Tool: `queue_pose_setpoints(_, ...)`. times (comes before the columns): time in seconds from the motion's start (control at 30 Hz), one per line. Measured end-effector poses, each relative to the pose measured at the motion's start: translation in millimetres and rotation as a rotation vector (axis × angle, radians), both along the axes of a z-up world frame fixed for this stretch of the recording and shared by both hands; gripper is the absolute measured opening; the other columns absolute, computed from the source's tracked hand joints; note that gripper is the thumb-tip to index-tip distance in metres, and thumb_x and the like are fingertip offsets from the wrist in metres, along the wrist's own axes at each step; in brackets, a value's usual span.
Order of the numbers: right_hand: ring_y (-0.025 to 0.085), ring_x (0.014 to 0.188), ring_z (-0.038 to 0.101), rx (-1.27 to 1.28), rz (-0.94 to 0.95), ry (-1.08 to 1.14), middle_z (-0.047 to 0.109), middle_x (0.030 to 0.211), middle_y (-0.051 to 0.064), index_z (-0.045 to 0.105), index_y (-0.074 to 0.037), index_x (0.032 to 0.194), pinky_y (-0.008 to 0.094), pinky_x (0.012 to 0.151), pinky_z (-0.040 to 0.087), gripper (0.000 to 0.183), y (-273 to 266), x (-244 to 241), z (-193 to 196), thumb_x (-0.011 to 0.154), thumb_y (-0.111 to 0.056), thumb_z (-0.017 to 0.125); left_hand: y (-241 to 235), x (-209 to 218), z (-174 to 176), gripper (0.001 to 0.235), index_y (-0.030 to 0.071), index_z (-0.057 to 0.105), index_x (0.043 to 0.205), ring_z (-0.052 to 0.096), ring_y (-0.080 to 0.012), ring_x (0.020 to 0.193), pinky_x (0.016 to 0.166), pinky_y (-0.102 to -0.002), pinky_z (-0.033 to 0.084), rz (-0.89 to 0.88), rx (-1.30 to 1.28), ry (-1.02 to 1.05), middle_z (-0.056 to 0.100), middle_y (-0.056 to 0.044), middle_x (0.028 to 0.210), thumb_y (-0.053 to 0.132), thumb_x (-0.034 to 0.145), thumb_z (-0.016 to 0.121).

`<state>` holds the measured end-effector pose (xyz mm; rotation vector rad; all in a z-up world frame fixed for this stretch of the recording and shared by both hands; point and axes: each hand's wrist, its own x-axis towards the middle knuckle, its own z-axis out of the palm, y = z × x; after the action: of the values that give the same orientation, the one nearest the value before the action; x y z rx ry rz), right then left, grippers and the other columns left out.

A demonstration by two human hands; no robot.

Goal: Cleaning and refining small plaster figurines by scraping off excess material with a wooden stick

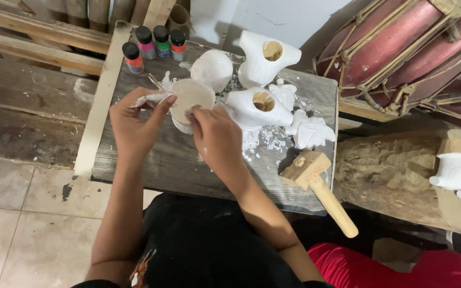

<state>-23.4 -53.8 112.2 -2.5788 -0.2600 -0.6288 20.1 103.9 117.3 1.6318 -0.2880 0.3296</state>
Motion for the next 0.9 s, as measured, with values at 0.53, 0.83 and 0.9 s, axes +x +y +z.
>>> queue_pose_setpoints(0.53, 0.021, 0.063, 0.057, 0.530, -0.211, -0.486, 0.067, 0.076, 0.015, 0.069, 0.008, 0.098, 0.034, 0.065, 0.051, 0.013, -89.7, -94.8, -16.3, 0.102, 0.000, 0.060, -5.5, -4.8, 6.1, 0.006, 0.005, 0.078, 0.093, 0.062, -0.0163, 0.069, 0.069, -0.031, 0.050, -0.020, -0.023, -0.039, 0.068, -0.012, 0.075, 0.009, 0.095, 0.083)
queue_pose_setpoints(0.83, 0.023, 0.061, 0.057, 0.388, -0.128, -0.534, 0.065, 0.076, 0.018, 0.068, 0.010, 0.094, 0.036, 0.063, 0.050, 0.016, -86.5, -80.7, 1.7, 0.103, 0.000, 0.060, -4.3, -1.6, -2.8, 0.005, 0.005, 0.080, 0.094, 0.064, -0.0214, 0.068, 0.070, -0.034, 0.050, -0.047, 0.017, -0.048, 0.067, -0.012, 0.074, 0.009, 0.094, 0.083)
queue_pose_setpoints(0.9, 0.027, 0.063, 0.062, 0.302, -0.112, -0.565, 0.070, 0.079, 0.017, 0.070, 0.008, 0.089, 0.038, 0.066, 0.054, 0.014, -91.1, -81.6, -6.2, 0.099, 0.001, 0.064, -5.2, -4.8, 3.4, 0.005, 0.005, 0.079, 0.096, 0.060, -0.0154, 0.070, 0.071, -0.031, 0.049, -0.045, -0.008, -0.029, 0.065, -0.010, 0.073, 0.008, 0.094, 0.083)
